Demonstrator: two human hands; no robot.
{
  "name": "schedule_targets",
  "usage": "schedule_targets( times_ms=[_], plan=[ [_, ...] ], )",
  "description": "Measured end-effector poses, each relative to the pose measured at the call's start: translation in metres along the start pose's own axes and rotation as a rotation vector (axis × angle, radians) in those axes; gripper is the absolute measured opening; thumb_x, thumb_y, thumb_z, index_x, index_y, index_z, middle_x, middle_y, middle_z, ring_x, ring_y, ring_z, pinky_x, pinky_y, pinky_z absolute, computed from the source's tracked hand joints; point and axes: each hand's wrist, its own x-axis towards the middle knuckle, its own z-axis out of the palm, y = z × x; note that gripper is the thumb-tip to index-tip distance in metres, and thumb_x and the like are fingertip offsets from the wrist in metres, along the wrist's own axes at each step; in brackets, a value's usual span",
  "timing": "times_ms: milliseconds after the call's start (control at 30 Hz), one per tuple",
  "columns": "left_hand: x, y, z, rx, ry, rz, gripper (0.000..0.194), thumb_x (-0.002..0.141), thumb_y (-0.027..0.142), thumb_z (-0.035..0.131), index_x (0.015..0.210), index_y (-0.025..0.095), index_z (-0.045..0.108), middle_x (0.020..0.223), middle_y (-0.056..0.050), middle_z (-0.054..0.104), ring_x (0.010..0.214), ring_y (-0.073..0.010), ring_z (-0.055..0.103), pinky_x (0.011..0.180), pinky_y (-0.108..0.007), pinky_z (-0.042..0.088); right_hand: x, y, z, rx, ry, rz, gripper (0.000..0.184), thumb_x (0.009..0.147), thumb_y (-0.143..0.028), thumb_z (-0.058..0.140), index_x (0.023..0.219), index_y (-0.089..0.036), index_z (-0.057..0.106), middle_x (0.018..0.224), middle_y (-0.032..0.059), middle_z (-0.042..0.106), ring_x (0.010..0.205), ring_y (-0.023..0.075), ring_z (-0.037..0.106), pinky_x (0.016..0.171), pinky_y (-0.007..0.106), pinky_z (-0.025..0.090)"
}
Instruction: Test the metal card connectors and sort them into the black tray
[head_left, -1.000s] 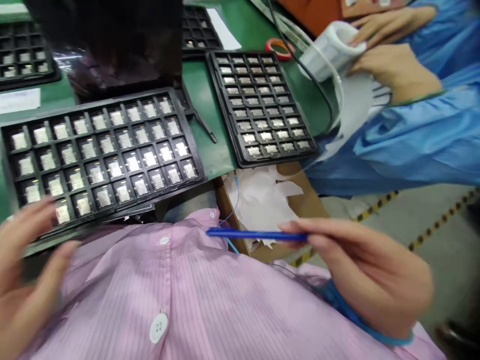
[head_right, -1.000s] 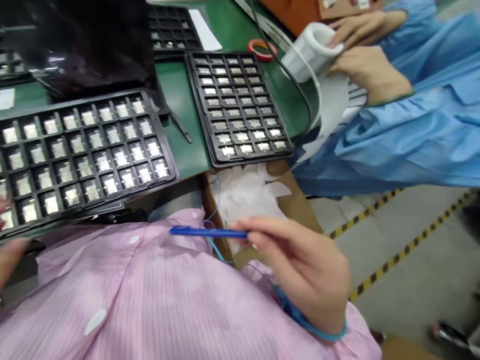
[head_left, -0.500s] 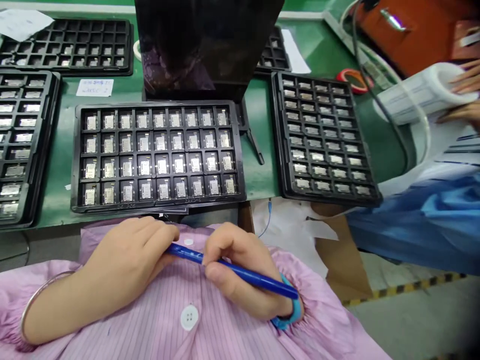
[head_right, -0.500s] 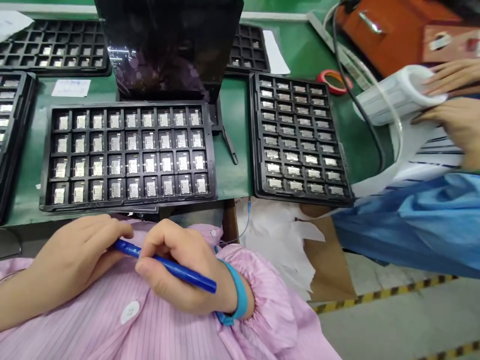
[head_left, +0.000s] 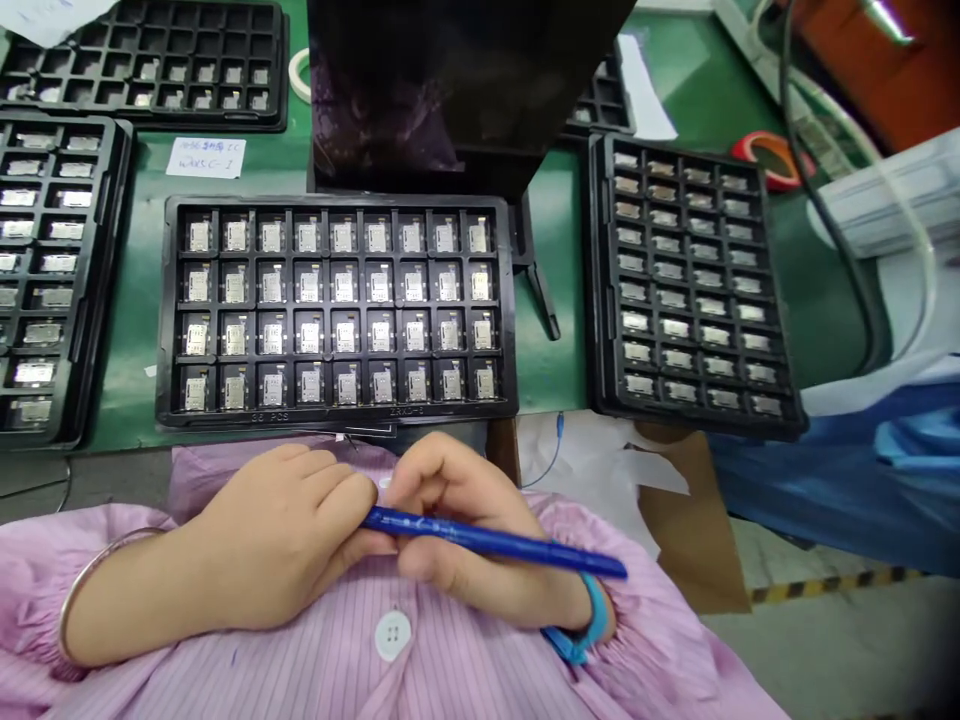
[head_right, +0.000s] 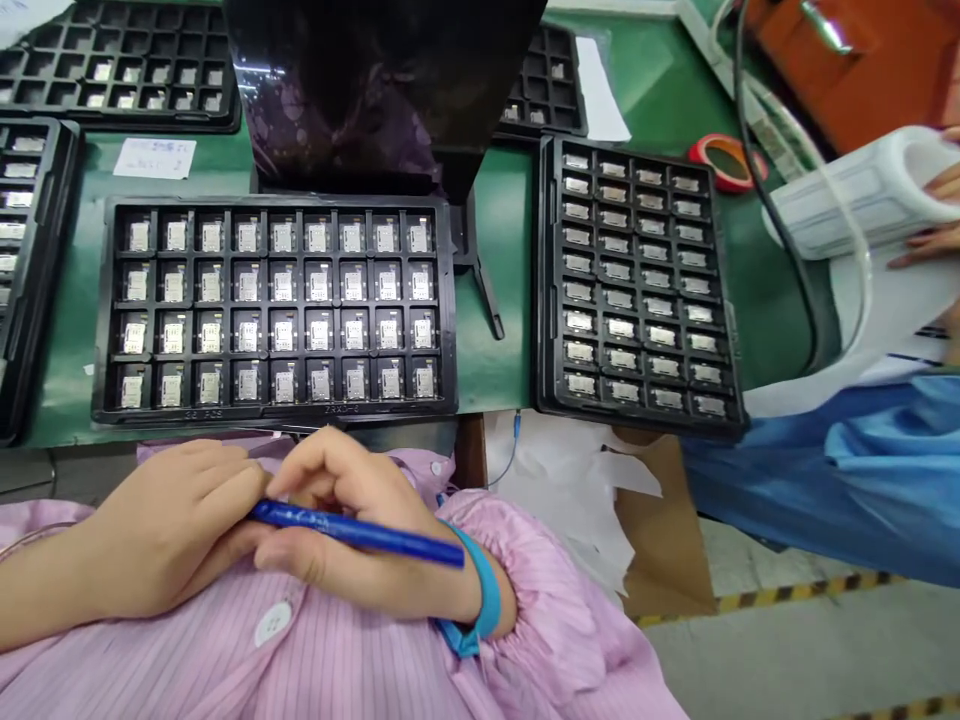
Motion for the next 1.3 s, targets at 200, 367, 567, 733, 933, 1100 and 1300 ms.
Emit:
schedule_targets(
  times_ms=[200, 367, 567, 733, 933, 1100, 1300],
  plan=[
    [-0.002, 0.002, -0.004, -0.379, -0.103, -0.356, 0.030, 0.102, 0.035, 0.036, 0.080, 0.020, 0.049, 0.060, 0.005, 0.053, 0.048, -0.0108, 0.049, 0.046, -0.024, 0.033, 0.006, 0.010, -0.009, -0.783, 0.565, -0.321, 0.045, 0.088, -0.018, 0.065, 0.129, -0.030, 0.051, 0.089, 0.0025, 0.066, 0.070, 0.0170, 0.059, 0.060, 0.031, 0.050],
    [0.003, 0.001, -0.005, -0.380, -0.027, -0.125, 0.040, 0.102, 0.045, 0.034, 0.081, 0.019, 0.055, 0.063, 0.001, 0.060, 0.054, -0.0127, 0.055, 0.050, -0.026, 0.041, 0.010, 0.005, -0.017, -0.958, 0.592, -0.392, 0.011, 0.092, -0.030, 0.062, 0.085, -0.023, 0.065, 0.069, 0.0018, 0.058, 0.067, 0.0176, 0.053, 0.065, 0.034, 0.043],
    [0.001, -0.003, 0.003, 0.024, 0.189, 0.000, 0.018, 0.098, 0.017, 0.048, 0.112, 0.011, 0.057, 0.093, -0.009, 0.072, 0.079, -0.0179, 0.066, 0.067, -0.030, 0.055, 0.007, 0.002, -0.002, -0.158, 0.162, -0.007, 0.028, 0.098, -0.047, 0.049, 0.084, -0.022, 0.053, 0.058, -0.0052, 0.042, 0.049, 0.0102, 0.039, 0.045, 0.024, 0.029],
    [-0.003, 0.000, 0.003, 0.182, 0.186, 0.158, 0.023, 0.096, 0.009, 0.037, 0.103, 0.004, 0.059, 0.071, -0.007, 0.066, 0.059, -0.0183, 0.055, 0.051, -0.031, 0.047, 0.007, 0.005, 0.009, 0.029, 0.130, 0.053, 0.030, 0.096, -0.045, 0.054, 0.079, -0.022, 0.046, 0.059, -0.0067, 0.039, 0.046, 0.0072, 0.031, 0.041, 0.021, 0.024],
    [-0.004, 0.000, 0.000, 0.139, 0.072, 0.145, 0.031, 0.098, 0.011, 0.031, 0.080, 0.014, 0.056, 0.060, -0.001, 0.055, 0.050, -0.0154, 0.048, 0.044, -0.030, 0.037, 0.000, 0.014, 0.003, 0.049, 0.052, 0.061, 0.026, 0.098, -0.041, 0.051, 0.082, -0.021, 0.050, 0.057, -0.0064, 0.042, 0.046, 0.0078, 0.036, 0.042, 0.021, 0.028],
    [-0.004, 0.000, -0.014, -0.152, -0.136, 0.057, 0.037, 0.103, 0.020, 0.027, 0.073, 0.018, 0.049, 0.059, 0.003, 0.053, 0.049, -0.0115, 0.049, 0.047, -0.026, 0.036, -0.003, 0.010, 0.006, -0.101, -0.022, 0.014, 0.029, 0.097, -0.043, 0.052, 0.079, -0.021, 0.051, 0.055, -0.0060, 0.044, 0.046, 0.0074, 0.036, 0.043, 0.021, 0.027],
    [-0.007, 0.004, -0.021, -0.287, -0.231, 0.010, 0.031, 0.103, 0.023, 0.033, 0.075, 0.020, 0.046, 0.061, 0.005, 0.055, 0.052, -0.0102, 0.053, 0.050, -0.023, 0.040, -0.005, 0.008, 0.009, -0.068, -0.053, -0.063, 0.025, 0.095, -0.040, 0.054, 0.078, -0.021, 0.052, 0.058, -0.0049, 0.049, 0.048, 0.0079, 0.039, 0.044, 0.021, 0.028]
  ],
)
